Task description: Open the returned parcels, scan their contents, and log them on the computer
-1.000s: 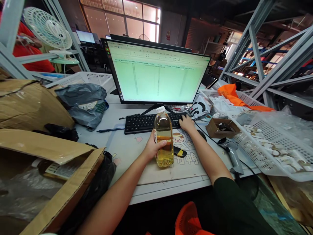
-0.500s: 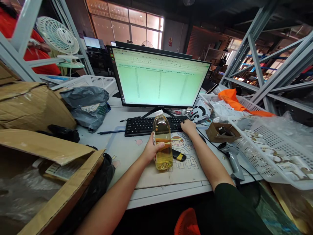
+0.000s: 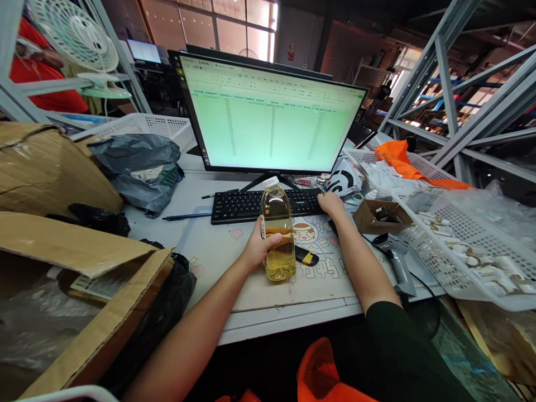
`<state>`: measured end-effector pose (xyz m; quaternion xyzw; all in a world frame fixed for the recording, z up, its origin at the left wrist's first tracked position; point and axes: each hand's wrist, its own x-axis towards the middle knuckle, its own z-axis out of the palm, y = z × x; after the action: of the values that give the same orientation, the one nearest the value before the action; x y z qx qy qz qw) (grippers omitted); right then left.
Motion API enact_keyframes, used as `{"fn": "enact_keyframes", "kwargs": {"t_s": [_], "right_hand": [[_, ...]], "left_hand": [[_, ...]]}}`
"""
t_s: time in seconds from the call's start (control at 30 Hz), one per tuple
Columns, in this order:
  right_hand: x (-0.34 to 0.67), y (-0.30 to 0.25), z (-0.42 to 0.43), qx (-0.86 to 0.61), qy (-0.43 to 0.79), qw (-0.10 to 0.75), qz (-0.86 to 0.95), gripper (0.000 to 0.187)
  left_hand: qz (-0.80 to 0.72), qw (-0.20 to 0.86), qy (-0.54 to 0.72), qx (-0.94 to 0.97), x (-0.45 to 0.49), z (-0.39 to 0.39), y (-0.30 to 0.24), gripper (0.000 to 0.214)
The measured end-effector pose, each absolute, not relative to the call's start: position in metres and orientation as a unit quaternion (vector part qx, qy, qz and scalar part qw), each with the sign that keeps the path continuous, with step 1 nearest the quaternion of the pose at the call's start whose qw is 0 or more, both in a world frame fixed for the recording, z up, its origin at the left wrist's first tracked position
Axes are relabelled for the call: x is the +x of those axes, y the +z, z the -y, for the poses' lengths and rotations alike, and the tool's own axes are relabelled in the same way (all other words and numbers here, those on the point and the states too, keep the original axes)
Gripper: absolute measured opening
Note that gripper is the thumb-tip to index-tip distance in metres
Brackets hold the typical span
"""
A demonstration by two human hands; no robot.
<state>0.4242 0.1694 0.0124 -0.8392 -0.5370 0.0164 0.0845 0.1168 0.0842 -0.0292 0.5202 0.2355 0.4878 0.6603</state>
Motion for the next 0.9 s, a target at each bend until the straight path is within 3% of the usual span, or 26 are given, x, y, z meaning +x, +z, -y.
{"fn": "enact_keyframes", "kwargs": {"t_s": [0.3,0.9], "right_hand": [[0.438,0.013,-0.171,-0.814,0.069,0.093,0.569,0.049],[0.427,0.013,-0.169,-0.813,0.040,0.047,0.578,0.051]], "left_hand": [[-0.212,0.671,0.484,0.521,0.119,-0.084,-0.030,0.081],[-0.193,0.671,0.488,0.523,0.118,-0.086,-0.035,0.084]]}}
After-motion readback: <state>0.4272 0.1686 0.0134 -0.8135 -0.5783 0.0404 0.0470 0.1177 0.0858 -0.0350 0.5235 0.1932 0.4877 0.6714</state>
